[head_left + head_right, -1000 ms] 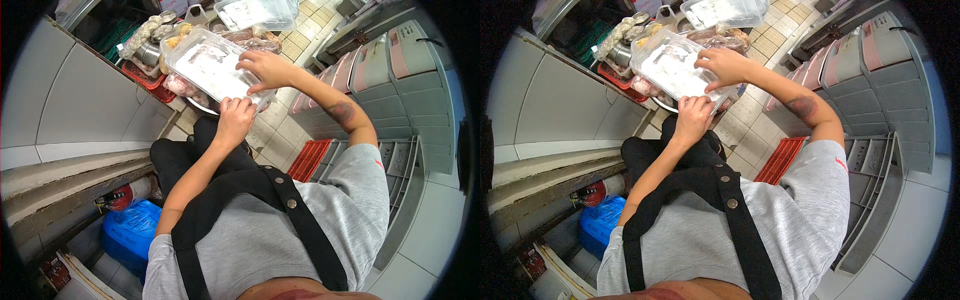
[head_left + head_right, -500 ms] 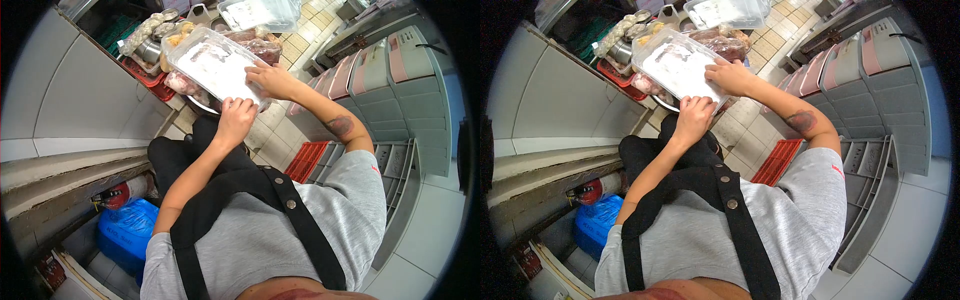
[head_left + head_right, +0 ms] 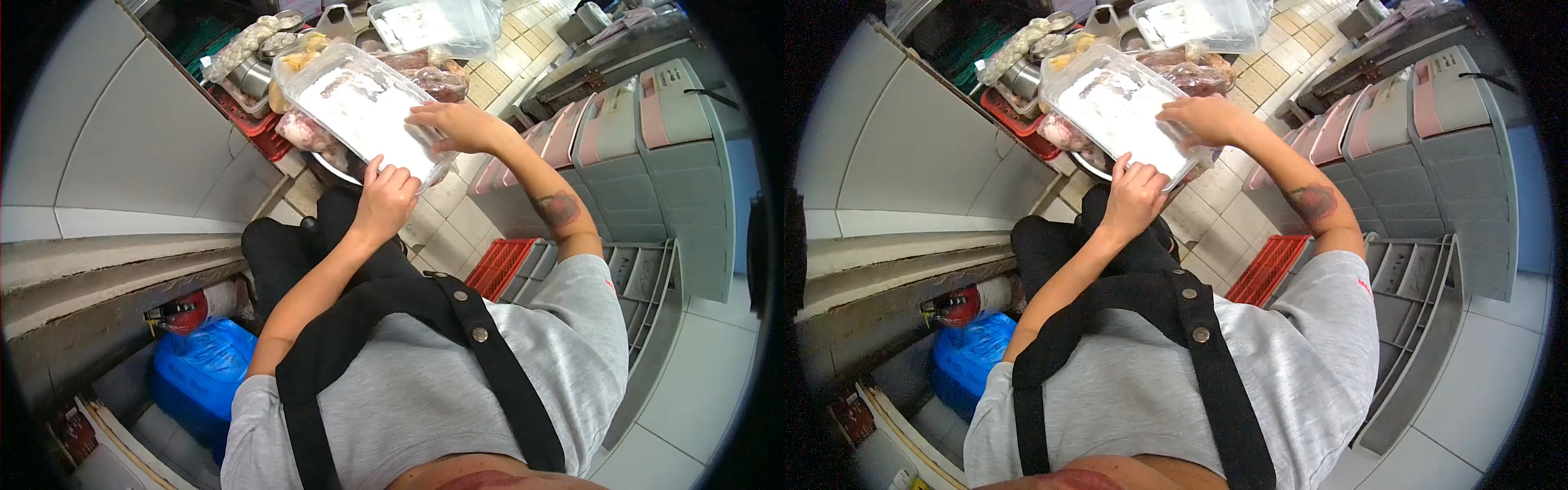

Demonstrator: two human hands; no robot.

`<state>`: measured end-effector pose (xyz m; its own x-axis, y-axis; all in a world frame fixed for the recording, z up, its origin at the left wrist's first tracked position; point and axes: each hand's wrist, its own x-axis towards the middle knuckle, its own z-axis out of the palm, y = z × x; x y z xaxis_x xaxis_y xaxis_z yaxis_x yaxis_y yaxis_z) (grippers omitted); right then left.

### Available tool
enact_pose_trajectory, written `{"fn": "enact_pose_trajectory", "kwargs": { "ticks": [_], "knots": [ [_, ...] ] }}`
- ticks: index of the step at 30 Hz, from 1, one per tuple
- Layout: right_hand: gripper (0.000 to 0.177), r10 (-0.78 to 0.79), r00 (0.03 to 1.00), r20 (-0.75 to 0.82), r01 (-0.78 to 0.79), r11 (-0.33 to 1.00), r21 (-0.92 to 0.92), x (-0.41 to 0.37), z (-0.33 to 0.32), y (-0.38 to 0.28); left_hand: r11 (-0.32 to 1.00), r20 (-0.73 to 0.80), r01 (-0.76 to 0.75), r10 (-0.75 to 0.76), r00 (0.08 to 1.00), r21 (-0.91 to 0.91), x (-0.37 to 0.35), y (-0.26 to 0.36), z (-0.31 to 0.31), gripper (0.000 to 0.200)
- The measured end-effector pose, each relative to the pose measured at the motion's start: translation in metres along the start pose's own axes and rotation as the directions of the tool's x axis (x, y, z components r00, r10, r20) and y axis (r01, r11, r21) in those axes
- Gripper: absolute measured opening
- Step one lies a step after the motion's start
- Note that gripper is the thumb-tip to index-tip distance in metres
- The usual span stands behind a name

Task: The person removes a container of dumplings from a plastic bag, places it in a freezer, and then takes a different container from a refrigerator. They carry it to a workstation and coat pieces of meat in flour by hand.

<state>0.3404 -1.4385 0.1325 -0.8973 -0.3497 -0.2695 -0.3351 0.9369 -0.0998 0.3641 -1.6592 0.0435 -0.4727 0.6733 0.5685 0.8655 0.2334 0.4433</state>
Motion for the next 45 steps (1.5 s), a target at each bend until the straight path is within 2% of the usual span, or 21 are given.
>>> {"fn": "enact_pose_trajectory", "kwargs": {
  "ticks": [3, 6, 8, 11, 14, 15, 17, 20, 24, 30, 33, 36, 42, 45],
  "knots": [
    [0.054, 0.073, 0.992, 0.099, -0.069, 0.997, -0.046, 0.029, -0.02, -0.012, 1.0, 0.013, -0.01, 0.01, 1.0, -0.002, 0.001, -0.003, 0.0, 0.017],
    [0.042, 0.005, 1.0, -0.024, -0.004, 0.999, 0.053, 0.078, -0.028, -0.015, 1.0, 0.045, -0.006, 0.006, 0.999, 0.0, -0.001, -0.005, 0.0, 0.023],
    [0.036, -0.223, 0.956, -0.19, 0.251, 0.957, 0.143, 0.132, -0.007, 0.005, 1.0, 0.044, -0.01, 0.01, 0.999, 0.017, -0.001, -0.004, 0.002, 0.023],
    [0.036, -0.284, 0.904, -0.318, 0.349, 0.922, 0.167, 0.18, 0.013, 0.002, 1.0, 0.044, -0.007, 0.006, 0.999, 0.029, -0.002, -0.003, 0.002, 0.022],
    [0.037, -0.307, 0.94, -0.148, 0.326, 0.937, 0.127, 0.189, 0.021, -0.006, 0.998, 0.043, -0.015, 0.012, 0.999, 0.054, -0.002, -0.004, 0.002, 0.022],
    [0.034, -0.34, 0.908, -0.246, 0.383, 0.911, 0.155, 0.193, 0.032, -0.001, 0.998, 0.041, -0.02, 0.017, 0.999, 0.057, -0.002, -0.004, 0.002, 0.022],
    [0.035, -0.333, 0.911, -0.245, 0.376, 0.914, 0.155, 0.192, 0.035, 0.002, 0.998, 0.039, -0.023, 0.021, 0.999, 0.059, -0.002, -0.004, 0.001, 0.021],
    [0.039, -0.279, 0.928, -0.248, 0.319, 0.938, 0.138, 0.186, 0.032, 0.001, 0.995, -0.006, -0.04, 0.04, 0.999, 0.089, 0.0, -0.003, 0.004, 0.006],
    [0.047, -0.183, 0.945, -0.271, 0.232, 0.959, 0.16, 0.192, 0.023, -0.006, 0.998, -0.02, -0.026, 0.028, 0.999, 0.062, -0.001, -0.003, 0.007, 0.003],
    [0.049, -0.114, 0.987, -0.11, 0.135, 0.968, 0.212, 0.197, 0.018, -0.008, 0.998, -0.036, -0.03, 0.032, 0.999, 0.053, 0.0, -0.003, 0.004, 0.002],
    [0.048, -0.186, 0.963, -0.194, 0.227, 0.949, 0.22, 0.193, 0.023, -0.003, 0.997, -0.028, -0.029, 0.031, 0.999, 0.065, 0.0, -0.002, 0.005, 0.002],
    [0.047, -0.3, 0.915, -0.268, 0.342, 0.931, 0.127, 0.19, 0.028, -0.001, 0.997, -0.033, -0.025, 0.027, 0.999, 0.07, 0.0, -0.002, 0.007, 0.002],
    [0.049, -0.34, 0.892, -0.297, 0.401, 0.899, 0.176, 0.187, 0.042, 0.007, 0.997, -0.029, -0.03, 0.032, 0.999, 0.07, 0.0, -0.001, 0.003, 0.001],
    [0.046, -0.282, 0.942, -0.183, 0.313, 0.933, 0.178, 0.185, 0.03, 0.0, 0.997, -0.027, -0.03, 0.032, 0.999, 0.073, -0.001, -0.001, 0.006, 0.002]
  ]
}}
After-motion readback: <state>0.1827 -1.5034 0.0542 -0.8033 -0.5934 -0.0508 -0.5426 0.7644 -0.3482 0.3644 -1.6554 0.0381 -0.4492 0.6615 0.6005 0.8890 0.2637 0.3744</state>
